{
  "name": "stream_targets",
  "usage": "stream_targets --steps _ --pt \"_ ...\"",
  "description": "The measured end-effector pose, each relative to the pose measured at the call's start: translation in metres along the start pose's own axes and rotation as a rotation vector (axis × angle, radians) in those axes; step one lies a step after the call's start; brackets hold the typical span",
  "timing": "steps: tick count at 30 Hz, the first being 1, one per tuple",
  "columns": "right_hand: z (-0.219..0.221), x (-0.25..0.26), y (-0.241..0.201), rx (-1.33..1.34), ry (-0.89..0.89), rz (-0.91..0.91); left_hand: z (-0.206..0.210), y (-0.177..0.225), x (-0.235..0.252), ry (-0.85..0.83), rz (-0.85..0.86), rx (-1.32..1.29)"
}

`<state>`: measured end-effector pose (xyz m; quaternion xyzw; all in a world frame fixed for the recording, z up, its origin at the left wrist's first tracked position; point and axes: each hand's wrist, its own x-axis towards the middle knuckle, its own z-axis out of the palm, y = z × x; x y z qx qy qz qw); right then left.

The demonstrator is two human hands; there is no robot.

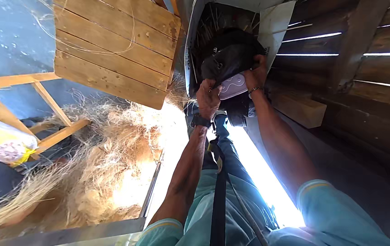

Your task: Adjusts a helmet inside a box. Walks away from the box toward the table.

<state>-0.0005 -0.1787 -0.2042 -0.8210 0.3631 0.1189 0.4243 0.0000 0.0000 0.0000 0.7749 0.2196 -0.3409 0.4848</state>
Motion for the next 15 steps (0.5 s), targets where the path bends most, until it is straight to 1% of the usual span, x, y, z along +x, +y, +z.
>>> stream_targets --steps 1,2,3,4,5,6,7,9,10,12,15 --pt "0.001 -0.001 0.000 -0.025 -0.001 0.012 0.000 0.002 0.001 -0.003 -0.043 0.003" --pt "0.002 -0.003 -0.001 -0.054 -0.005 0.024 0.003 -0.004 0.005 0.002 -0.075 -0.006" --pt "0.003 -0.005 -0.003 -0.092 -0.012 0.036 0.013 -0.032 0.017 0.044 -0.047 -0.034" --pt "0.003 -0.006 -0.006 -0.137 -0.014 0.043 0.034 -0.084 0.036 0.166 0.102 -0.084" --pt "0.004 -0.006 -0.008 -0.169 -0.016 0.053 0.052 -0.130 0.056 0.268 0.214 -0.103" --pt "0.005 -0.005 -0.009 -0.187 -0.020 0.066 0.060 -0.158 0.069 0.308 0.243 -0.087" --pt "0.006 -0.003 -0.008 -0.197 -0.027 0.073 0.061 -0.167 0.073 0.298 0.213 -0.056" --pt "0.007 -0.002 -0.006 -0.223 -0.050 0.094 0.059 -0.168 0.080 0.267 0.143 -0.002" --pt "0.006 -0.003 -0.005 -0.245 -0.063 0.106 0.062 -0.172 0.087 0.287 0.155 0.017" --pt "0.005 -0.006 -0.005 -0.285 -0.096 0.124 0.075 -0.189 0.107 0.374 0.253 0.036" --pt "0.005 -0.010 -0.002 -0.313 -0.063 0.131 0.076 -0.194 0.114 0.389 0.381 0.032"
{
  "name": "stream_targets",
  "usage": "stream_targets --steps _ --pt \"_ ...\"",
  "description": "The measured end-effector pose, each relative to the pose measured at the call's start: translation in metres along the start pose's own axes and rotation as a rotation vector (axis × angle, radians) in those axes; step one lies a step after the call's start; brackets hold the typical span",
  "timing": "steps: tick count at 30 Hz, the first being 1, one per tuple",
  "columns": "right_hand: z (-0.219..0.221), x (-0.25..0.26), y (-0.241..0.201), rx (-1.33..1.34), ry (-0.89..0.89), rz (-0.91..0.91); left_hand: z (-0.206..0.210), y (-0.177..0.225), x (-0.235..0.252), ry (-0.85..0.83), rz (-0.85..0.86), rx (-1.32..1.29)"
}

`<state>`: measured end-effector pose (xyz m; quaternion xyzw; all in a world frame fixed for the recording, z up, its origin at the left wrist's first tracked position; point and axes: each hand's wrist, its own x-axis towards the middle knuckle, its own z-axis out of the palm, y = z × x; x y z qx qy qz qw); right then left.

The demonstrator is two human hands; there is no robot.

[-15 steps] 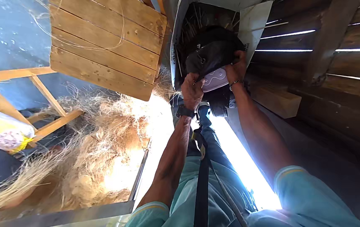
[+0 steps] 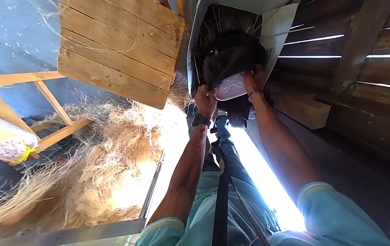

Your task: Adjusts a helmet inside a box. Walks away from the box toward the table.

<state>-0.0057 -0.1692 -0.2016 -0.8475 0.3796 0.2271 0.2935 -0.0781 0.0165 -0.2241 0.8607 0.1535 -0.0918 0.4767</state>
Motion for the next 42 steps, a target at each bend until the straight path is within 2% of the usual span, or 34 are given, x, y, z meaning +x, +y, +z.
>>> stream_targets --steps 4,7,12,14,19,23,27,31,35,39,42 --pt "0.007 -0.007 0.003 0.098 0.098 0.008 -0.010 0.002 0.012 -0.012 0.081 -0.123" --pt "0.009 -0.013 -0.008 0.165 0.164 0.048 -0.026 0.018 0.031 -0.050 0.112 -0.166" --pt "0.012 -0.009 -0.028 0.249 0.221 0.154 -0.052 0.053 0.078 -0.141 0.290 0.029" --pt "0.014 -0.002 -0.027 0.266 0.206 0.163 -0.050 0.053 0.086 -0.158 0.306 0.058" --pt "0.009 0.002 -0.020 0.236 0.091 0.148 -0.030 0.022 0.069 -0.065 0.153 -0.078" --pt "0.009 0.003 -0.007 0.264 0.064 0.139 -0.021 0.011 0.046 -0.024 0.032 -0.248" --pt "0.009 0.013 0.003 0.360 0.065 0.123 -0.026 0.007 0.030 -0.185 -0.092 -0.336" --pt "-0.001 0.021 0.007 0.360 0.035 0.115 -0.020 -0.003 0.022 -0.263 -0.045 -0.220" --pt "-0.011 0.020 0.007 0.367 0.005 0.107 -0.007 -0.012 0.023 -0.241 -0.009 -0.218" --pt "-0.023 0.018 0.007 0.422 -0.141 0.153 -0.006 -0.012 0.030 -0.164 0.006 -0.175" --pt "-0.031 0.014 0.007 0.394 -0.186 0.088 -0.009 -0.010 0.030 -0.151 -0.021 -0.183"
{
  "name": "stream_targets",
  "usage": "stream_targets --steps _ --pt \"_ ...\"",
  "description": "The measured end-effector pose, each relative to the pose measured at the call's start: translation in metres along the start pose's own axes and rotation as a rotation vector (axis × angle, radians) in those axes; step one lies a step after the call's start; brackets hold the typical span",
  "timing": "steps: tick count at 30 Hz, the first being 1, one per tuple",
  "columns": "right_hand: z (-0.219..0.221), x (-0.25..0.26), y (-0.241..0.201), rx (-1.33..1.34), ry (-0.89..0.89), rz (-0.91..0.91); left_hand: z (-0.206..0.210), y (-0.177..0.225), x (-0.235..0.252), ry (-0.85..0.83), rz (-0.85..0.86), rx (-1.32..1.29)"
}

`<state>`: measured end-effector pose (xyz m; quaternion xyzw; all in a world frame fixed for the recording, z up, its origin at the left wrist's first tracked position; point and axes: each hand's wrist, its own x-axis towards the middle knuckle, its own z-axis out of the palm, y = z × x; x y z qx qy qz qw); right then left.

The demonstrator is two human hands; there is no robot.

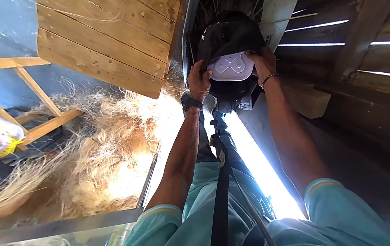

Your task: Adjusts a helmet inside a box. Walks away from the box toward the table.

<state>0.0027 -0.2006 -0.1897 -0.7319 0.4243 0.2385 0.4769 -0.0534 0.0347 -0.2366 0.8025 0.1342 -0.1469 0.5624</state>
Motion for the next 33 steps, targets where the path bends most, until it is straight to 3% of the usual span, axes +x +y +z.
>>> stream_targets --steps 8,13,19,24,30,33 --pt "-0.022 -0.034 0.037 -0.076 0.045 -0.257 0.008 0.014 -0.006 0.032 -0.017 0.039" --pt "-0.029 -0.020 0.052 -0.196 0.139 -0.273 0.011 0.017 -0.001 0.040 -0.028 0.087" --pt "-0.021 0.021 0.042 -0.416 0.043 -0.258 0.009 0.013 -0.002 0.053 -0.029 0.073" --pt "-0.025 0.039 0.039 -0.392 -0.041 -0.114 0.010 0.016 -0.005 0.040 -0.115 -0.014" --pt "-0.041 0.050 0.028 -0.470 -0.259 -0.123 0.004 0.020 -0.003 -0.026 -0.159 -0.029" --pt "-0.046 0.060 0.025 -0.549 -0.282 -0.159 0.002 0.018 -0.003 -0.045 -0.160 -0.036"
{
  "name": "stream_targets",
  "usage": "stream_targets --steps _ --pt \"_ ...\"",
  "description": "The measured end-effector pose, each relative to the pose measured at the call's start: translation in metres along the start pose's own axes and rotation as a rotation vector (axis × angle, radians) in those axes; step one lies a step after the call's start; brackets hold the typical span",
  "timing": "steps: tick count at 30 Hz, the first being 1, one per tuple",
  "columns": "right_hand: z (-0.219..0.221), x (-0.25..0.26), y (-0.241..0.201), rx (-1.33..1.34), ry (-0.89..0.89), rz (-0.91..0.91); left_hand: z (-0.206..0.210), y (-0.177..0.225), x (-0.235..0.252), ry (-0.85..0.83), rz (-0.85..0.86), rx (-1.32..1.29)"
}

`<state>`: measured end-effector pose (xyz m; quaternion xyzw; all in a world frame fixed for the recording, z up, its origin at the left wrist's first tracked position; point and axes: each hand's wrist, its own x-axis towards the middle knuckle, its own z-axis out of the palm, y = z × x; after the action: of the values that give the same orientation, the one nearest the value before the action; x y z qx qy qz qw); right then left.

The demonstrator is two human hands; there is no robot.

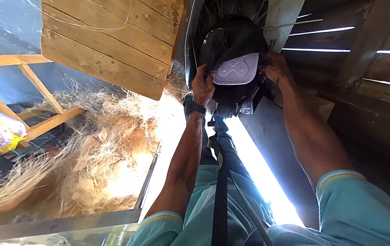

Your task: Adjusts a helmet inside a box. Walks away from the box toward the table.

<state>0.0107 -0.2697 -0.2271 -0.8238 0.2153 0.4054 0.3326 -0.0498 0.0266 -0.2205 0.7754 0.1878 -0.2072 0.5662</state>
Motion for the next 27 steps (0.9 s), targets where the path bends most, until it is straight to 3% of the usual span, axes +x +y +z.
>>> stream_targets --steps 9,19,27 --pt "-0.018 -0.006 -0.012 -0.260 -0.080 0.036 0.006 -0.002 -0.006 0.038 0.038 0.014" --pt "-0.050 -0.033 -0.033 -0.330 -0.191 0.036 0.010 0.000 -0.011 0.023 0.036 0.056" --pt "-0.058 -0.056 -0.056 -0.236 -0.261 0.068 0.014 0.007 -0.014 -0.033 -0.009 0.146"
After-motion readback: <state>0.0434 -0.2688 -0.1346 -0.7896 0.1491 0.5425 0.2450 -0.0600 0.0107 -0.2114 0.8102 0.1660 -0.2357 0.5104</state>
